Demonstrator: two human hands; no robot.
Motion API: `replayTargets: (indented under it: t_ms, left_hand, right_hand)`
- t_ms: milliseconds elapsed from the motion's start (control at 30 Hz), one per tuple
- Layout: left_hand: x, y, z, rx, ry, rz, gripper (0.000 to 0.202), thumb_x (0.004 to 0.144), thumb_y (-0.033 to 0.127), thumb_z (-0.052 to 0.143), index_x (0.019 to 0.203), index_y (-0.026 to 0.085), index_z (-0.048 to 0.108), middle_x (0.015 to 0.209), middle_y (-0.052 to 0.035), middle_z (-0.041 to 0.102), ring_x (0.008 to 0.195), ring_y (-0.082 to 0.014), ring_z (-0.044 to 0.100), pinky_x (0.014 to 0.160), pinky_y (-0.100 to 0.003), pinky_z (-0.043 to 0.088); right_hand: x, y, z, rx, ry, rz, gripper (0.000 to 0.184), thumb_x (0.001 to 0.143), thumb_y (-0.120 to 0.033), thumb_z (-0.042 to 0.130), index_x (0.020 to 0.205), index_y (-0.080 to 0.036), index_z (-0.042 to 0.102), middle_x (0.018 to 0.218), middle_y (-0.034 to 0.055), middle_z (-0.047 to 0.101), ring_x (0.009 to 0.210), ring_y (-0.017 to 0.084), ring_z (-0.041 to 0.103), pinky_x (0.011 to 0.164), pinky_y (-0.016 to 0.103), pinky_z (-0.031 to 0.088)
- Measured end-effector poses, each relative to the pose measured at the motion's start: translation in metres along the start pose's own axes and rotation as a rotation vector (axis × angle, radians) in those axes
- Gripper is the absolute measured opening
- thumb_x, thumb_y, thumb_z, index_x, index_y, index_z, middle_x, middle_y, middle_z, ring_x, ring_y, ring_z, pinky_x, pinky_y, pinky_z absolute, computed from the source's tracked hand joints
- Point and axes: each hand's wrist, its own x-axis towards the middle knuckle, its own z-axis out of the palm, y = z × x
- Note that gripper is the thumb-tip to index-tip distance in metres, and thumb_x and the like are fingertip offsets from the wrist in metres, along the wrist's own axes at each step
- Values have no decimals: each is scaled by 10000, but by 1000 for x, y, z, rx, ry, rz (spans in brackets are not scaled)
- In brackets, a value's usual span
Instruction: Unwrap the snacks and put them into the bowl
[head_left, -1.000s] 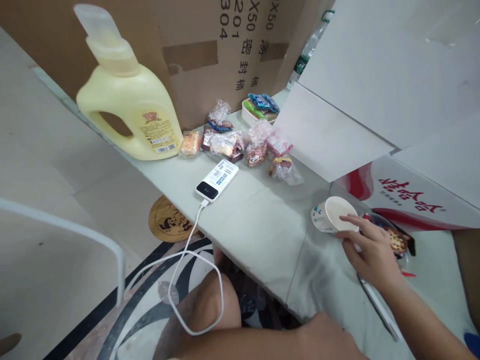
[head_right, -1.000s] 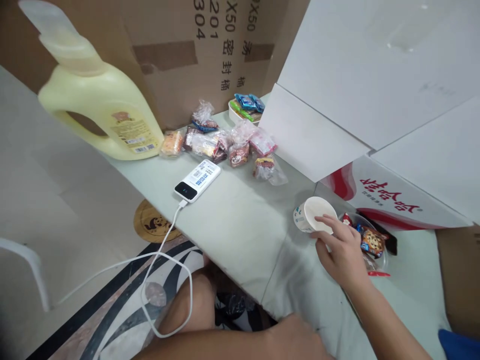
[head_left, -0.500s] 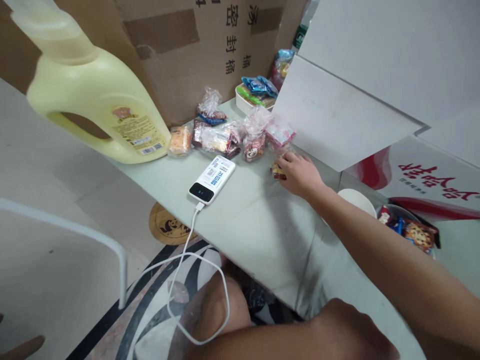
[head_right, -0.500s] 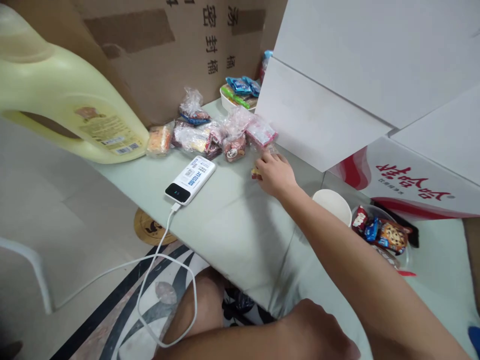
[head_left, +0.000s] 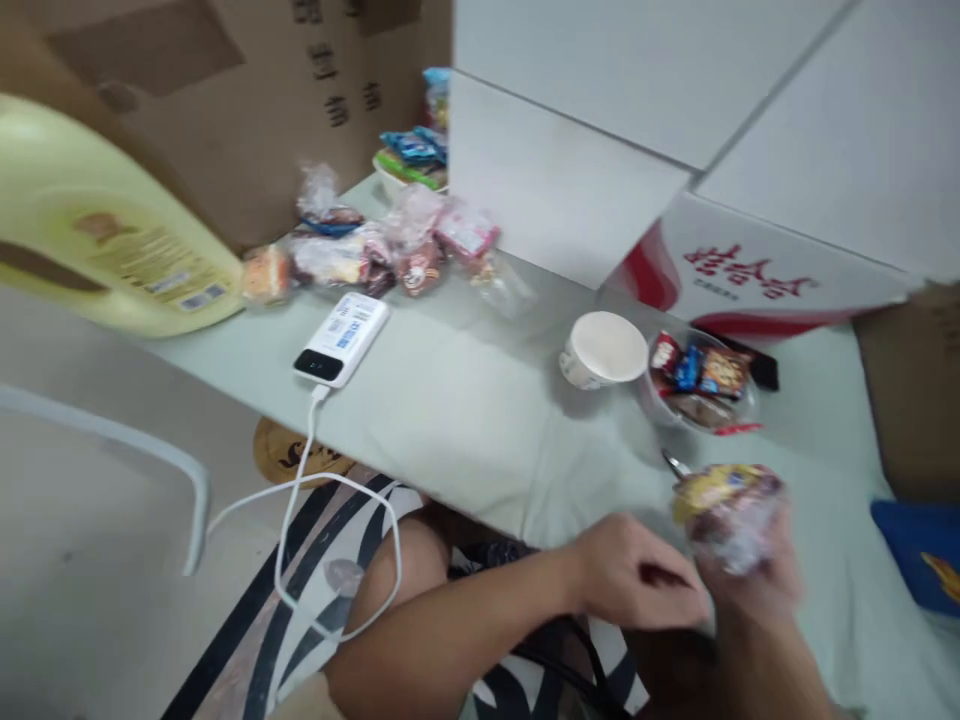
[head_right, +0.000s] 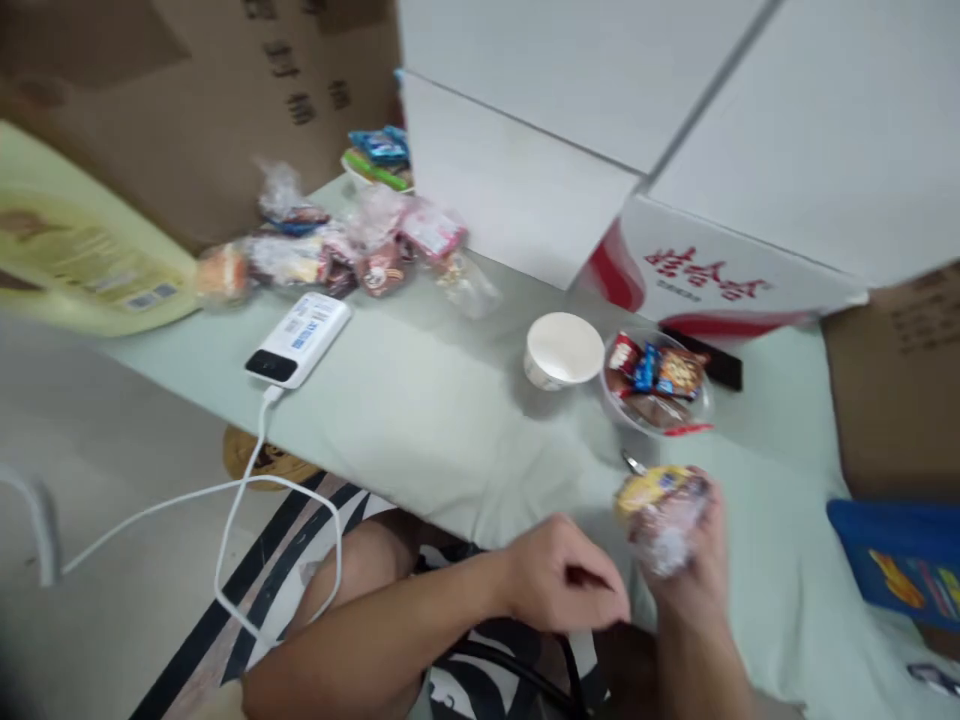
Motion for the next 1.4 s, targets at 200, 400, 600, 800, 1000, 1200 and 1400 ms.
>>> replayTargets:
  t_ms: [200,400,600,800,1000,1200,1400]
  left_hand:
    - [3,-1,-26,-212,541,-59,359,791,504,674,902,164,700,795,-43,628,749,-156,549,732,-283,460]
    - [26,-10,-11,-154,118,-171,698,726,409,817,1328,238,508,1364,-122,562,1202,-279,582,1014,-392,464]
    - [53,-11,-9,-510,483,-135,568,691,368,855,1144,274,526,1267,-65,650,1065,-241,662,895,-390,527]
    - [54,-3,-27,-726,718,-2,573,636,295,852,1123,300,550,1249,-4,650,1138,-179,620,952,-318,501]
    - [41,-10,-35,-516,758,-39,662,617,277,850,1173,305,492,1223,-30,636,1023,-186,643,833,-303,536]
    - [34,-14,-35,-194,748,-17,664,648,328,860,1163,270,444,1112,-20,599,949,-151,624,830,-274,530]
    - [33,-9,-43,-251,761,35,639,633,335,873,1110,260,455,1128,-20,597,1002,-159,623,876,-281,514]
  right_hand:
    - [-18,12,20,-18,-212,-36,460,801,-335,612,1247,-258,528,995,66,666,797,209,668,680,355,590]
    - [-24,4,8,-81,-183,-292,572,850,-326,681,1359,-262,428,1321,143,555,1100,249,641,847,407,599]
    - [-6,7,-29,-558,47,-449,245,937,-177,492,1146,-223,613,1138,108,692,1213,279,603,1039,494,475]
    - [9,32,-54,-923,-17,-198,299,922,-290,502,1138,-161,662,1260,174,670,1251,373,554,1018,559,441]
    - [-3,7,-34,-600,-112,-196,341,1001,-350,378,1057,-217,687,913,88,728,829,249,669,764,392,519]
    - [-12,-13,3,-385,-256,-270,351,1024,-382,376,1079,-234,690,862,59,714,772,203,658,695,327,503]
    - [-3,-3,11,-537,-288,-237,362,1012,-366,394,1166,-235,694,933,72,735,825,233,680,713,357,503]
